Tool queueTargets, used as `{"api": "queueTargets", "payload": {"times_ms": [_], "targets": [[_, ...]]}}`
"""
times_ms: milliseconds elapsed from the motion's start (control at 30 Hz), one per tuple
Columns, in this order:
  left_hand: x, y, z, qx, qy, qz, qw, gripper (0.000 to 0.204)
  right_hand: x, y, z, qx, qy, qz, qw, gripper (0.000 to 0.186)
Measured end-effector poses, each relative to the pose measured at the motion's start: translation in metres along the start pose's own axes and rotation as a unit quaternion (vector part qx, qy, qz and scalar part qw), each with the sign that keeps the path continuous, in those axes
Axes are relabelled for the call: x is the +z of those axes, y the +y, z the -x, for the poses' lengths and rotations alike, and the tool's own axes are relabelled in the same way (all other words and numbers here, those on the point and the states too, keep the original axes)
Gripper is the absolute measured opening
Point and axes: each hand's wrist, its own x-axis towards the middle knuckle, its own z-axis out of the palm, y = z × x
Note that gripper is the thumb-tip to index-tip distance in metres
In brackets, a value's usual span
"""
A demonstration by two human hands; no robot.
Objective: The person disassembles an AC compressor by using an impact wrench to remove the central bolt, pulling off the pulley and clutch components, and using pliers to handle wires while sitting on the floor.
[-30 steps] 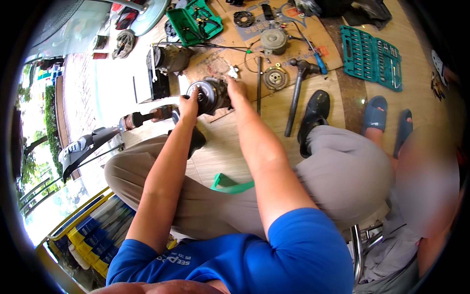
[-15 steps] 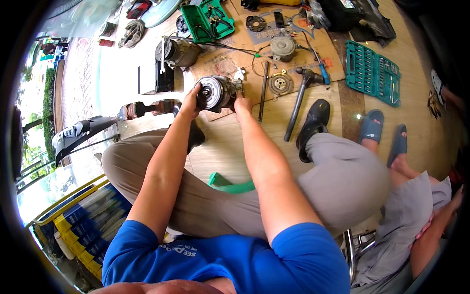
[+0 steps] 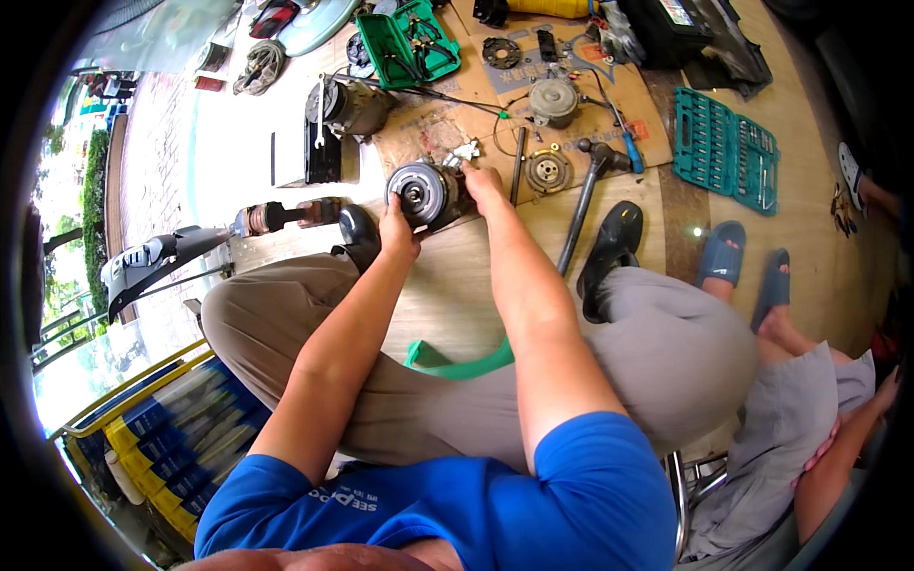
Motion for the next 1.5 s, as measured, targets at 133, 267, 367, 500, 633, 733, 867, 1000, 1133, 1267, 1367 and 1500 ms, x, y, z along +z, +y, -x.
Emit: {"api": "queueTargets", "payload": {"times_ms": [133, 267, 367, 500, 633, 733, 867, 1000, 1133, 1267, 1367, 1500], "targets": [[0.007, -0.004, 0.000, -0.014, 0.009, 0.010, 1.000, 0.040, -0.006, 0.002, -0.019, -0.016, -0.063, -0.060, 0.996, 0.053], [0.006, -0.005, 0.003, -0.014, 0.000, 0.005, 1.000, 0.038, -0.011, 0.003, -0.018, -0.011, -0.085, -0.067, 0.994, 0.048], [-0.005, -0.003, -0.004, -0.015, -0.039, 0.003, 0.999, 0.045, -0.007, 0.000, -0.004, -0.030, -0.009, -0.034, 0.999, 0.049], [-0.015, 0.001, -0.001, -0.031, -0.085, -0.013, 0.996, 0.055, -0.008, -0.003, 0.018, 0.013, 0.049, -0.045, 0.998, 0.049], [-0.032, 0.016, -0.002, -0.050, -0.122, -0.062, 0.989, 0.058, -0.015, -0.007, 0.034, -0.012, 0.060, -0.010, 0.998, 0.047], [-0.033, 0.019, -0.003, -0.015, -0.119, -0.091, 0.989, 0.048, -0.029, -0.005, 0.034, -0.076, 0.052, 0.003, 0.996, 0.042], [-0.050, 0.024, -0.017, 0.051, -0.060, -0.147, 0.986, 0.035, -0.004, -0.017, 0.072, -0.144, -0.048, -0.025, 0.988, 0.034], [-0.010, 0.022, 0.001, 0.041, -0.071, -0.108, 0.991, 0.029, -0.013, 0.000, 0.050, -0.331, 0.056, 0.118, 0.935, 0.037], [-0.049, 0.010, -0.008, 0.015, -0.003, -0.115, 0.993, 0.025, 0.011, -0.020, 0.103, -0.230, -0.091, 0.008, 0.969, 0.044], [-0.032, 0.011, -0.007, 0.004, -0.058, -0.132, 0.990, 0.031, -0.005, -0.009, 0.082, -0.279, -0.033, 0.074, 0.957, 0.037], [-0.040, 0.017, -0.004, -0.011, -0.096, -0.117, 0.988, 0.037, 0.013, 0.013, 0.100, -0.253, 0.026, 0.048, 0.966, 0.035], [-0.029, 0.045, 0.005, 0.071, -0.046, -0.270, 0.959, 0.043, 0.003, 0.036, 0.088, -0.257, 0.067, 0.046, 0.963, 0.031]]}}
